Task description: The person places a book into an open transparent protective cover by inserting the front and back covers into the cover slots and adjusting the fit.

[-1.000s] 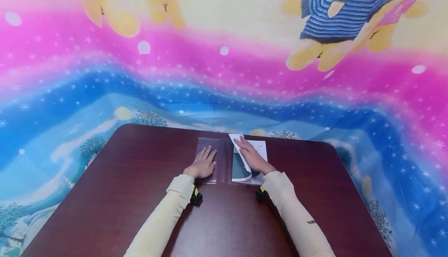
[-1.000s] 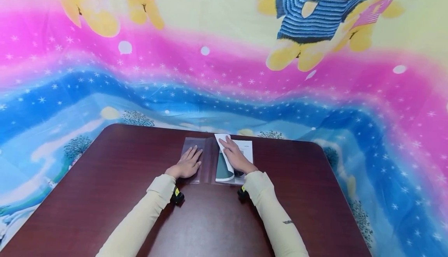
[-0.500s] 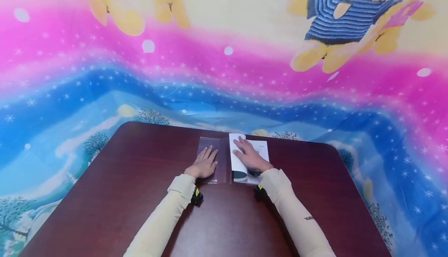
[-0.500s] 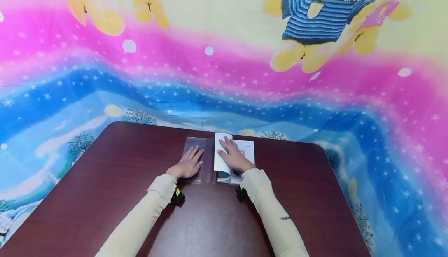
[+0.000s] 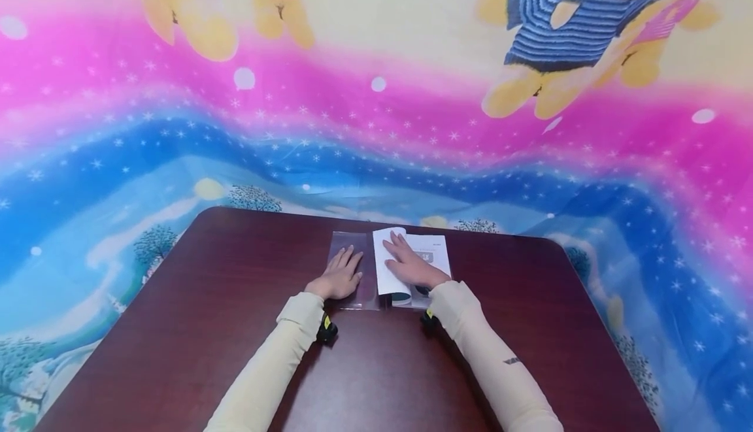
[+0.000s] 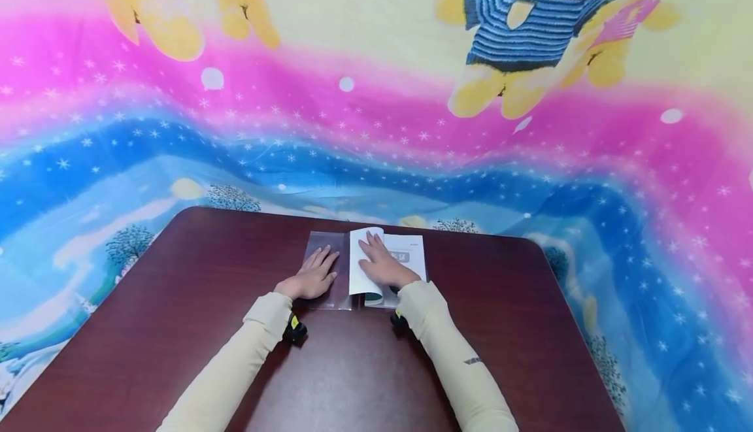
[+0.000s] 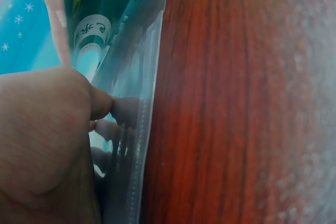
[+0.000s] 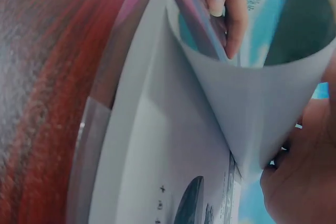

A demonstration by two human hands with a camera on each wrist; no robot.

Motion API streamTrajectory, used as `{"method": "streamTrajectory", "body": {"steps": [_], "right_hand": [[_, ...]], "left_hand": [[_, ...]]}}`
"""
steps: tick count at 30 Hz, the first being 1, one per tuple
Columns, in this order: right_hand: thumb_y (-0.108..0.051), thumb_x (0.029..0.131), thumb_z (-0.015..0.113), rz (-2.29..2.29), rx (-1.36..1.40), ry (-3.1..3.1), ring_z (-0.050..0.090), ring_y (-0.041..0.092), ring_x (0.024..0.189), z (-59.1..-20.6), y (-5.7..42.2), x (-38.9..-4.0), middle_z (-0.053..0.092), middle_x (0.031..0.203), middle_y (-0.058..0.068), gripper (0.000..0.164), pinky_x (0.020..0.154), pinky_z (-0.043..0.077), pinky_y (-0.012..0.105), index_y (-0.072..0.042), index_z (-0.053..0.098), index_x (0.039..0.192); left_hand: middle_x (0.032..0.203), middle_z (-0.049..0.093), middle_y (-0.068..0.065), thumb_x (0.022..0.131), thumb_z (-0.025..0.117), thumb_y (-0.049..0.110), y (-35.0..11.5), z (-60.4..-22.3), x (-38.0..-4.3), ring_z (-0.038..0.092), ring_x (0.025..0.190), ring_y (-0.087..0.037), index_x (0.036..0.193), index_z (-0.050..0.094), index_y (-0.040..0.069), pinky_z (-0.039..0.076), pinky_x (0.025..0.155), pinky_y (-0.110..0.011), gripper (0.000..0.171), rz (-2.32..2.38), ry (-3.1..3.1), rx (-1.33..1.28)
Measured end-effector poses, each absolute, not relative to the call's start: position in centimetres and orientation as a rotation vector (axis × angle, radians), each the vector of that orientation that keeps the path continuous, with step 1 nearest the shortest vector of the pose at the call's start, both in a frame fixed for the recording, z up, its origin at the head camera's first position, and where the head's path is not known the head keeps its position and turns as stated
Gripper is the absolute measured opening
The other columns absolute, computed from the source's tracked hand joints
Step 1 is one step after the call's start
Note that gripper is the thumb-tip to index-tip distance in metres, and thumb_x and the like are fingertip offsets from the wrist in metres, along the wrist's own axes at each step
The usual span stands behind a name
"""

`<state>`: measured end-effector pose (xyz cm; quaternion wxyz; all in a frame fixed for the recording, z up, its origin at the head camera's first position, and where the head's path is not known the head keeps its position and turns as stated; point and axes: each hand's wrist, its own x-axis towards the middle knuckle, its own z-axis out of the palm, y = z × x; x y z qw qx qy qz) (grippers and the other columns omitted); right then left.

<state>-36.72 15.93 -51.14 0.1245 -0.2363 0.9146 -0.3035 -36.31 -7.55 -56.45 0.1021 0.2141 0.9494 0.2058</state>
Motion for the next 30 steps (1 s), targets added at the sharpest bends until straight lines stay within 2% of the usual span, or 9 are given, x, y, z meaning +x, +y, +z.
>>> {"method": "streamTrajectory", "body": {"steps": [7, 19, 30], "right_hand": [[-0.025, 0.106, 0.049, -0.834, -0.787, 2.737, -0.001, 0.041, 0.156, -51.7, 15.4, -36.7, 0.007, 0.168, 0.025, 0.063, 0.126, 0.008, 0.056, 0.005, 0.027, 0.157], [-0.026, 0.105, 0.052, -0.774, -0.779, 2.773, 0.001, 0.040, 0.157, -51.3, 15.2, -36.7, 0.010, 0.168, 0.025, 0.066, 0.126, 0.009, 0.055, 0.007, 0.027, 0.157], [-0.020, 0.102, 0.058, -0.685, -0.812, 2.782, 0.007, 0.047, 0.154, -51.6, 14.6, -36.7, 0.017, 0.164, 0.031, 0.066, 0.125, 0.012, 0.058, 0.013, 0.031, 0.152]], "left_hand": [[0.170, 0.005, -0.019, 0.110, 0.033, 0.033, -7.7, -57.2, -36.4, 0.001, 0.157, -0.039, 0.163, 0.020, 0.009, 0.007, 0.127, -0.052, 0.060, 0.589, 2.829, 0.633], [0.170, 0.005, -0.021, 0.111, 0.035, 0.029, -7.2, -56.1, -35.9, 0.001, 0.157, -0.040, 0.163, 0.020, 0.006, 0.007, 0.127, -0.054, 0.059, 0.637, 2.829, 0.616], [0.169, 0.009, -0.022, 0.110, 0.036, 0.028, -7.5, -56.6, -35.6, 0.004, 0.157, -0.041, 0.162, 0.024, 0.006, 0.009, 0.127, -0.055, 0.057, 0.695, 2.837, 0.648]]}}
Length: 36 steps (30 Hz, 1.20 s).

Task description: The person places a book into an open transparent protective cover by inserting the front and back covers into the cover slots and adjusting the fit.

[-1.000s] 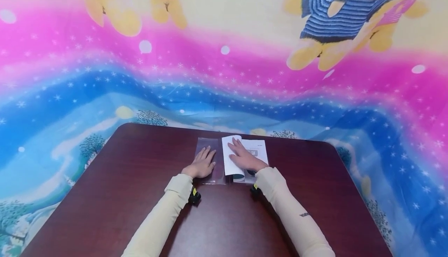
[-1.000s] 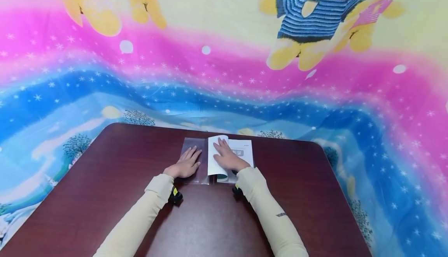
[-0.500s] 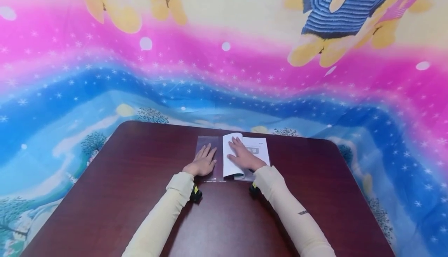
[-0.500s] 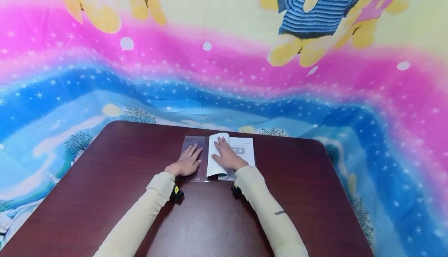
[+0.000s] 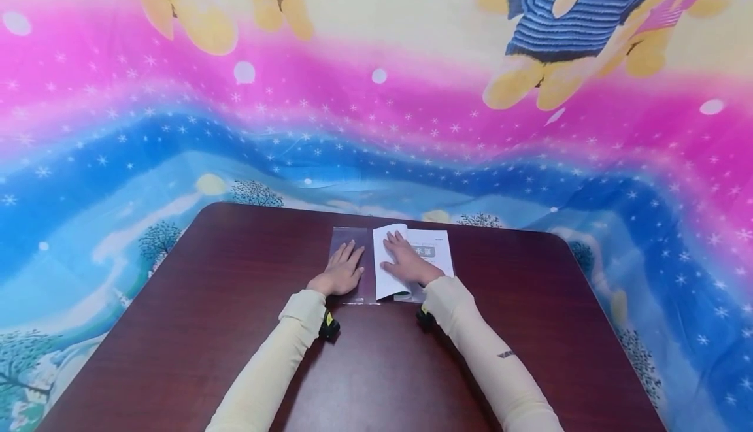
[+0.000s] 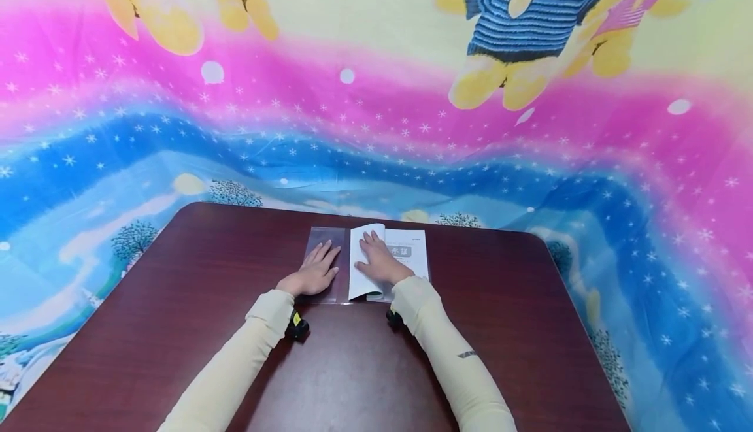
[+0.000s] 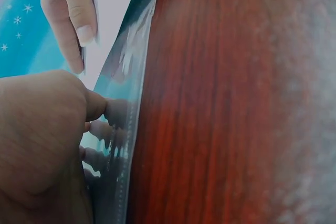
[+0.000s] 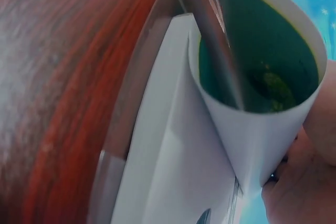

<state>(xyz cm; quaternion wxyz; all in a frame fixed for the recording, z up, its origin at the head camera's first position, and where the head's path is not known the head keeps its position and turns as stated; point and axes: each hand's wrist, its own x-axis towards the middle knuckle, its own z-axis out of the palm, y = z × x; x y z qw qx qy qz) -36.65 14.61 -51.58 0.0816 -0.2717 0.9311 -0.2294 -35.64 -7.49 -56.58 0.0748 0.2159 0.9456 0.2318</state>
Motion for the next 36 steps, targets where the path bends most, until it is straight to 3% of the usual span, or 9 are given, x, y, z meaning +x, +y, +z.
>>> {"method": "streamTrajectory", "body": {"steps": [21, 28, 36], "right_hand": [[-0.021, 0.100, 0.063, -0.502, -0.791, 2.806, 0.016, 0.048, 0.153, -52.1, 13.4, -36.7, 0.024, 0.161, 0.033, 0.056, 0.124, 0.018, 0.059, 0.001, 0.048, 0.149], [-0.022, 0.100, 0.062, -0.465, -0.788, 2.799, 0.018, 0.049, 0.152, -51.7, 12.9, -36.6, 0.026, 0.160, 0.034, 0.057, 0.124, 0.020, 0.057, 0.001, 0.048, 0.150], [-0.030, 0.101, 0.062, -0.408, -0.763, 2.751, 0.013, 0.046, 0.154, -51.7, 12.8, -36.8, 0.019, 0.164, 0.030, 0.066, 0.125, 0.016, 0.056, -0.003, 0.039, 0.156]], "left_hand": [[0.168, 0.012, -0.024, 0.110, 0.039, 0.027, -7.1, -56.5, -35.1, 0.008, 0.156, -0.044, 0.160, 0.027, 0.003, 0.011, 0.126, -0.057, 0.057, 0.706, 2.882, 0.659], [0.168, 0.012, -0.025, 0.109, 0.038, 0.026, -7.3, -56.5, -35.4, 0.009, 0.155, -0.044, 0.161, 0.027, 0.003, 0.012, 0.126, -0.056, 0.058, 0.669, 2.889, 0.655], [0.169, 0.009, -0.024, 0.109, 0.037, 0.028, -7.3, -56.0, -35.2, 0.005, 0.156, -0.043, 0.161, 0.024, 0.004, 0.009, 0.126, -0.056, 0.059, 0.678, 2.838, 0.631]]}}
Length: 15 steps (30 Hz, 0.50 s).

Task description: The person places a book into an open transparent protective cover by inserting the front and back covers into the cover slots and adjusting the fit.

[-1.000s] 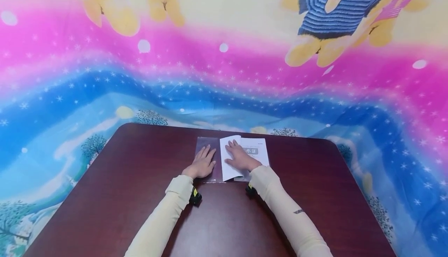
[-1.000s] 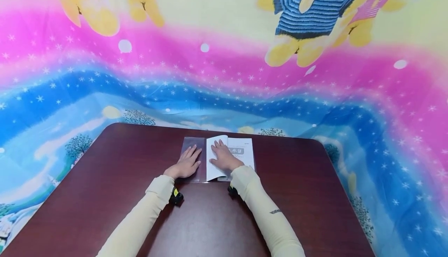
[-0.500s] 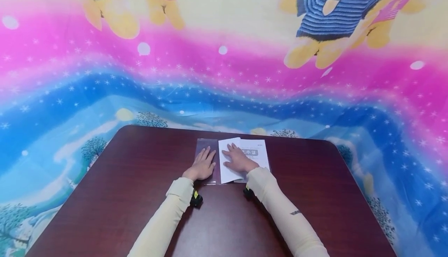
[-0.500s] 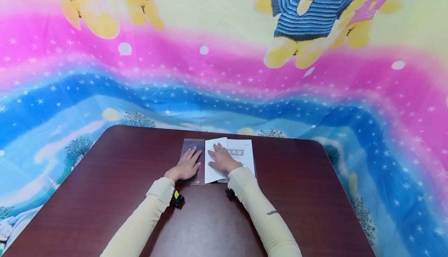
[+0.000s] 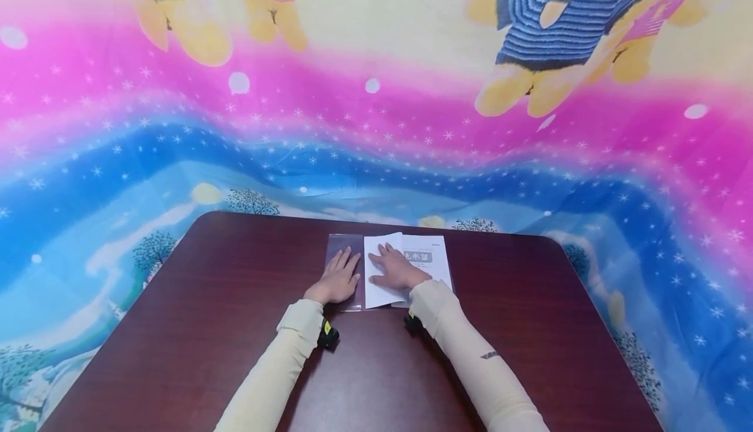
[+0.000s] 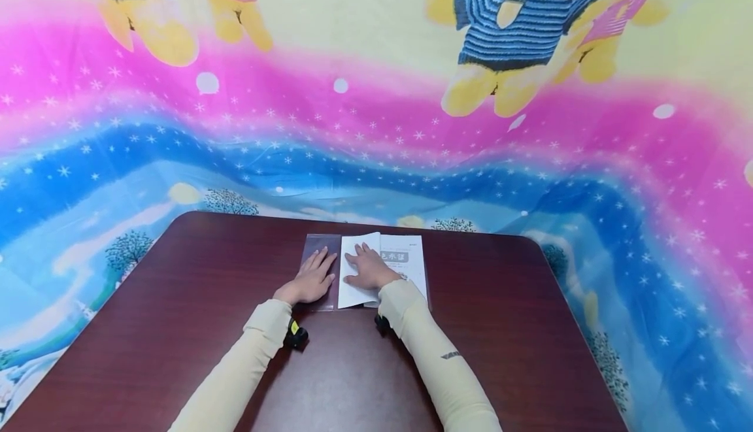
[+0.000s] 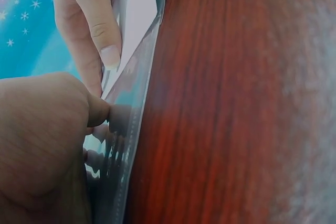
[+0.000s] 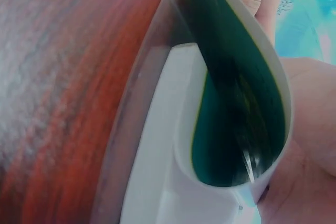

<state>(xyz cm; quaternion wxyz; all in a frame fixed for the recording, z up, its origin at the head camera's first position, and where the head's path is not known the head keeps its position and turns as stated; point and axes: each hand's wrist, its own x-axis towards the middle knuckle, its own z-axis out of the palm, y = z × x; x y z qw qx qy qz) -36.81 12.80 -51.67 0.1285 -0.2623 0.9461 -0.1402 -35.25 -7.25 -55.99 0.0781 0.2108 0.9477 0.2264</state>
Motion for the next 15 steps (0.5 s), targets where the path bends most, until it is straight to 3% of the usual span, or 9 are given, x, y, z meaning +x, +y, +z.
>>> {"method": "streamTrajectory", "body": {"steps": [5, 15], "right_hand": [[-0.033, 0.102, 0.061, -0.386, -0.748, 2.743, 0.010, 0.042, 0.156, -52.11, 12.67, -37.11, 0.016, 0.166, 0.026, 0.067, 0.126, 0.015, 0.053, -0.007, 0.035, 0.158], [-0.032, 0.100, 0.065, -0.427, -0.748, 2.752, 0.014, 0.044, 0.155, -51.57, 12.35, -36.72, 0.021, 0.164, 0.028, 0.066, 0.125, 0.018, 0.054, -0.005, 0.041, 0.155]], "left_hand": [[0.169, 0.009, -0.024, 0.109, 0.036, 0.026, -7.22, -55.46, -34.96, 0.005, 0.156, -0.043, 0.161, 0.024, 0.004, 0.009, 0.126, -0.056, 0.058, 0.677, 2.832, 0.616], [0.169, 0.012, -0.022, 0.110, 0.038, 0.027, -7.25, -56.16, -35.09, 0.007, 0.156, -0.041, 0.161, 0.026, 0.006, 0.011, 0.126, -0.056, 0.057, 0.711, 2.850, 0.620]]}}
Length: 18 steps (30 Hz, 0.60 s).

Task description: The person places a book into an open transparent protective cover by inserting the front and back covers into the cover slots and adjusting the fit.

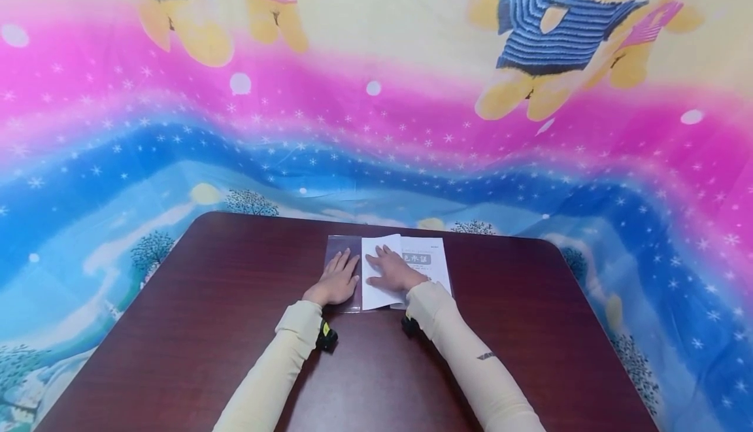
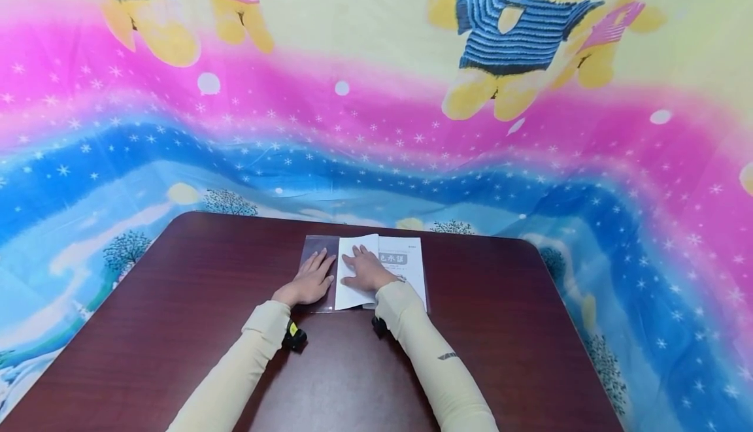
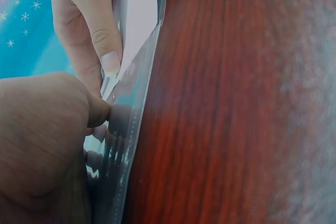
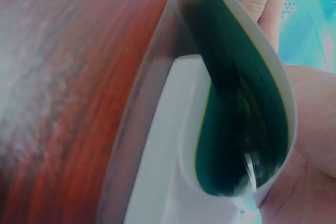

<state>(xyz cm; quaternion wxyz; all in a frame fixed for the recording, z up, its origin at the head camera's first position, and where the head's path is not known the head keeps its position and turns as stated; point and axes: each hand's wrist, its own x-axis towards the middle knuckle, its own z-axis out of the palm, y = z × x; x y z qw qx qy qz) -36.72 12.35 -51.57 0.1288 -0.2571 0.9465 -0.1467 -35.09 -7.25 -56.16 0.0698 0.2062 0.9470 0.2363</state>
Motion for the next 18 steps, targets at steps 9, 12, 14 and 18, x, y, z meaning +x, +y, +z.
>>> {"method": "streamTrajectory", "body": {"steps": [9, 12, 14, 18], "right_hand": [[-0.032, 0.099, 0.066, -0.450, -0.765, 2.742, 0.014, 0.045, 0.154, -51.69, 12.11, -36.90, 0.021, 0.164, 0.029, 0.067, 0.124, 0.019, 0.056, -0.004, 0.041, 0.155], [-0.036, 0.098, 0.067, -0.444, -0.767, 2.730, 0.013, 0.045, 0.154, -51.66, 12.16, -36.85, 0.019, 0.164, 0.029, 0.072, 0.125, 0.018, 0.056, -0.005, 0.039, 0.156], [-0.039, 0.096, 0.069, -0.438, -0.769, 2.722, 0.012, 0.044, 0.155, -51.61, 12.21, -36.82, 0.018, 0.165, 0.028, 0.076, 0.125, 0.017, 0.056, -0.006, 0.037, 0.157], [-0.040, 0.094, 0.072, -0.446, -0.782, 2.715, 0.012, 0.045, 0.154, -51.47, 12.25, -36.79, 0.018, 0.165, 0.029, 0.081, 0.125, 0.017, 0.057, -0.005, 0.036, 0.157]], "left_hand": [[0.169, 0.012, -0.022, 0.109, 0.038, 0.027, -7.37, -56.66, -35.51, 0.006, 0.156, -0.041, 0.161, 0.026, 0.006, 0.010, 0.126, -0.055, 0.058, 0.712, 2.851, 0.617], [0.169, 0.012, -0.022, 0.109, 0.038, 0.028, -7.39, -56.82, -35.56, 0.007, 0.156, -0.041, 0.161, 0.026, 0.006, 0.010, 0.126, -0.055, 0.058, 0.711, 2.855, 0.632], [0.169, 0.012, -0.023, 0.109, 0.038, 0.028, -7.40, -56.85, -35.53, 0.007, 0.156, -0.042, 0.161, 0.027, 0.005, 0.011, 0.126, -0.056, 0.058, 0.721, 2.860, 0.646], [0.168, 0.013, -0.023, 0.109, 0.038, 0.028, -7.41, -56.91, -35.49, 0.008, 0.156, -0.043, 0.160, 0.028, 0.004, 0.011, 0.126, -0.057, 0.058, 0.729, 2.867, 0.661]]}}
